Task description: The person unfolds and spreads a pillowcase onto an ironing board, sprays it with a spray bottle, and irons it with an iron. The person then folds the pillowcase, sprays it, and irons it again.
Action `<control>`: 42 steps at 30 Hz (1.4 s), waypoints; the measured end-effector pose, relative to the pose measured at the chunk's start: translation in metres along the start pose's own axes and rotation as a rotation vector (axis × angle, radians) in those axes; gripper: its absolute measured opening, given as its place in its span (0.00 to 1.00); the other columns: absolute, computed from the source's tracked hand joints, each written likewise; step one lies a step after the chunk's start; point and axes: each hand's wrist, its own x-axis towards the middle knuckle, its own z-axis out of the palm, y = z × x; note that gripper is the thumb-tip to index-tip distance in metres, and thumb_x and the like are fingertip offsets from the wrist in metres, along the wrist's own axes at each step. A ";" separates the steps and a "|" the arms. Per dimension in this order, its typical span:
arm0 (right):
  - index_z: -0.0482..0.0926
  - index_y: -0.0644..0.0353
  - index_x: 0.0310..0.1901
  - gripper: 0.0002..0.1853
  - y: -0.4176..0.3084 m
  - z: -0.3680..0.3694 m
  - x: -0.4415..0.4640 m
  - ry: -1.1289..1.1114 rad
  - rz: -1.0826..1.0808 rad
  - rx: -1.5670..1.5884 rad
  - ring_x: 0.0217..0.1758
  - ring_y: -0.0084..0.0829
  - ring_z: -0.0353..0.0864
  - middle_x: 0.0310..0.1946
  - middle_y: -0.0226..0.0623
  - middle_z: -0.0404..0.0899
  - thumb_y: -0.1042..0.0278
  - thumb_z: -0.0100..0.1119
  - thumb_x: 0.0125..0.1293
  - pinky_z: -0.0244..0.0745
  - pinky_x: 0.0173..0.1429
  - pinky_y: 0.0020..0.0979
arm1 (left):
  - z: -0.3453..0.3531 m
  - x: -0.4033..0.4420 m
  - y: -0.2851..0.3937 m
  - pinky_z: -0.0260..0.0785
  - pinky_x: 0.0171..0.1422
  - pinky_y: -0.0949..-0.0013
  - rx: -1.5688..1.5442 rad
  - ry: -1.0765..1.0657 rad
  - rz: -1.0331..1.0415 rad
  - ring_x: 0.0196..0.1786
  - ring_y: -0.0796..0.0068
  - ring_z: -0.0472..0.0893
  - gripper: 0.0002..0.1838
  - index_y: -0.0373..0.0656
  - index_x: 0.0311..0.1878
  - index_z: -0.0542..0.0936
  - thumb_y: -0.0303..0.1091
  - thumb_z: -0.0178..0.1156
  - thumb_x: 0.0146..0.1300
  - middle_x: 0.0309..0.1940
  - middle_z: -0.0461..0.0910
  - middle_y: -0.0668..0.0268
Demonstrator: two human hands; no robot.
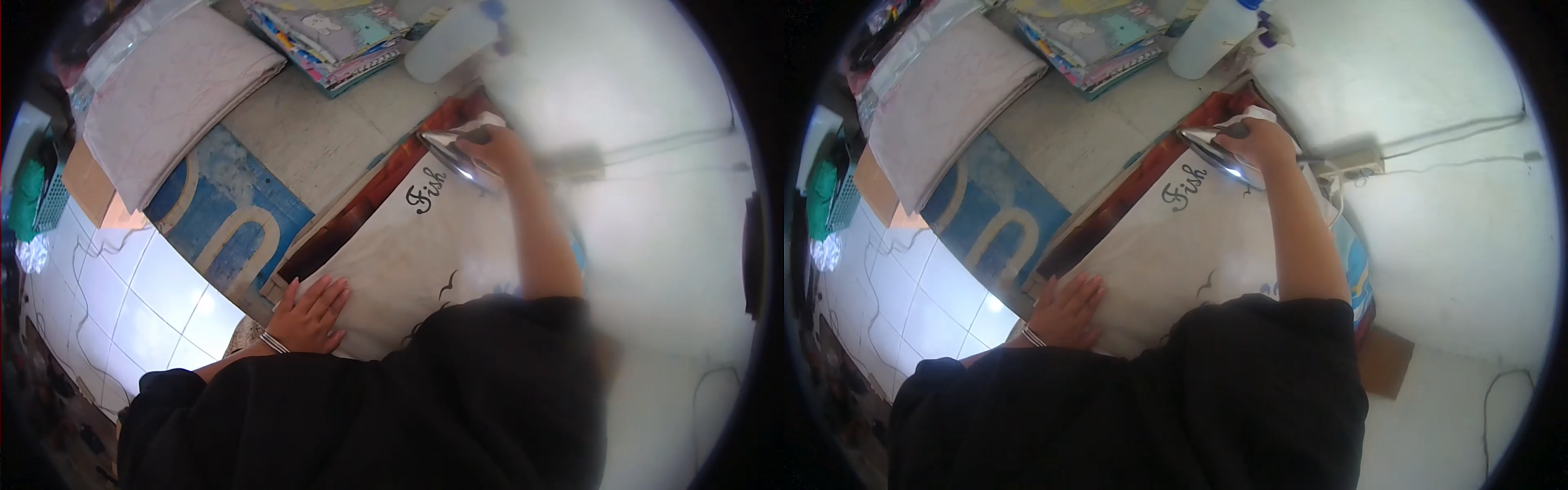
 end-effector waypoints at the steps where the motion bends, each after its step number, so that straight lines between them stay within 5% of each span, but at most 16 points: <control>1: 0.81 0.56 0.41 0.31 0.002 -0.005 -0.003 -0.008 0.054 0.069 0.42 0.41 0.80 0.36 0.43 0.81 0.36 0.61 0.45 0.73 0.48 0.36 | 0.001 0.001 -0.002 0.47 0.67 0.45 0.001 0.013 -0.004 0.69 0.69 0.59 0.37 0.46 0.61 0.68 0.54 0.60 0.48 0.65 0.62 0.66; 8: 0.78 0.61 0.38 0.29 -0.020 -0.045 -0.155 -0.031 0.300 0.172 0.42 0.45 0.79 0.35 0.48 0.80 0.39 0.63 0.48 0.71 0.47 0.40 | 0.001 -0.002 -0.002 0.44 0.68 0.44 0.019 0.063 0.034 0.69 0.69 0.60 0.38 0.44 0.62 0.67 0.53 0.60 0.48 0.66 0.62 0.64; 11: 0.77 0.60 0.33 0.30 -0.045 -0.006 -0.209 -0.133 0.223 0.009 0.38 0.46 0.79 0.31 0.46 0.80 0.36 0.62 0.47 0.71 0.43 0.41 | 0.002 0.000 -0.002 0.42 0.69 0.44 0.036 0.059 0.034 0.69 0.68 0.59 0.39 0.43 0.63 0.66 0.53 0.59 0.48 0.67 0.61 0.63; 17: 0.77 0.58 0.32 0.28 -0.028 0.036 -0.196 0.247 0.239 0.031 0.34 0.45 0.80 0.26 0.42 0.80 0.36 0.61 0.47 0.71 0.40 0.41 | 0.005 -0.003 -0.001 0.39 0.70 0.43 0.042 -0.009 0.038 0.71 0.66 0.56 0.40 0.41 0.65 0.63 0.53 0.58 0.50 0.68 0.58 0.61; 21: 0.78 0.58 0.34 0.28 0.001 0.033 -0.152 0.256 0.518 0.096 0.40 0.43 0.80 0.32 0.43 0.81 0.37 0.61 0.48 0.72 0.43 0.40 | 0.008 -0.001 -0.002 0.37 0.70 0.44 0.082 0.013 0.042 0.72 0.67 0.54 0.37 0.38 0.64 0.65 0.53 0.51 0.54 0.69 0.57 0.61; 27: 0.79 0.59 0.39 0.29 0.028 0.020 -0.134 0.098 0.428 0.142 0.45 0.43 0.79 0.37 0.44 0.81 0.39 0.61 0.49 0.72 0.46 0.39 | 0.001 -0.004 0.005 0.36 0.71 0.45 0.077 -0.019 0.019 0.72 0.66 0.52 0.38 0.38 0.65 0.61 0.53 0.50 0.56 0.69 0.55 0.61; 33: 0.80 0.57 0.37 0.27 -0.011 0.000 -0.263 -0.014 0.377 0.271 0.43 0.42 0.79 0.37 0.44 0.81 0.40 0.63 0.47 0.71 0.46 0.40 | 0.000 -0.002 0.007 0.35 0.72 0.48 0.051 -0.057 -0.043 0.73 0.67 0.51 0.38 0.39 0.68 0.57 0.52 0.48 0.58 0.71 0.52 0.62; 35: 0.79 0.56 0.35 0.26 -0.021 0.024 -0.302 -0.043 0.308 0.101 0.41 0.41 0.80 0.34 0.44 0.81 0.39 0.62 0.47 0.71 0.44 0.39 | 0.003 -0.002 0.010 0.34 0.73 0.48 0.047 -0.041 -0.059 0.73 0.67 0.50 0.38 0.40 0.68 0.57 0.52 0.47 0.59 0.71 0.51 0.62; 42: 0.77 0.56 0.35 0.25 0.011 0.038 -0.269 0.217 0.398 0.142 0.39 0.40 0.80 0.31 0.41 0.81 0.40 0.61 0.50 0.73 0.42 0.38 | 0.006 -0.002 0.022 0.35 0.73 0.50 0.213 -0.023 -0.099 0.73 0.67 0.51 0.38 0.42 0.69 0.55 0.53 0.47 0.59 0.71 0.50 0.63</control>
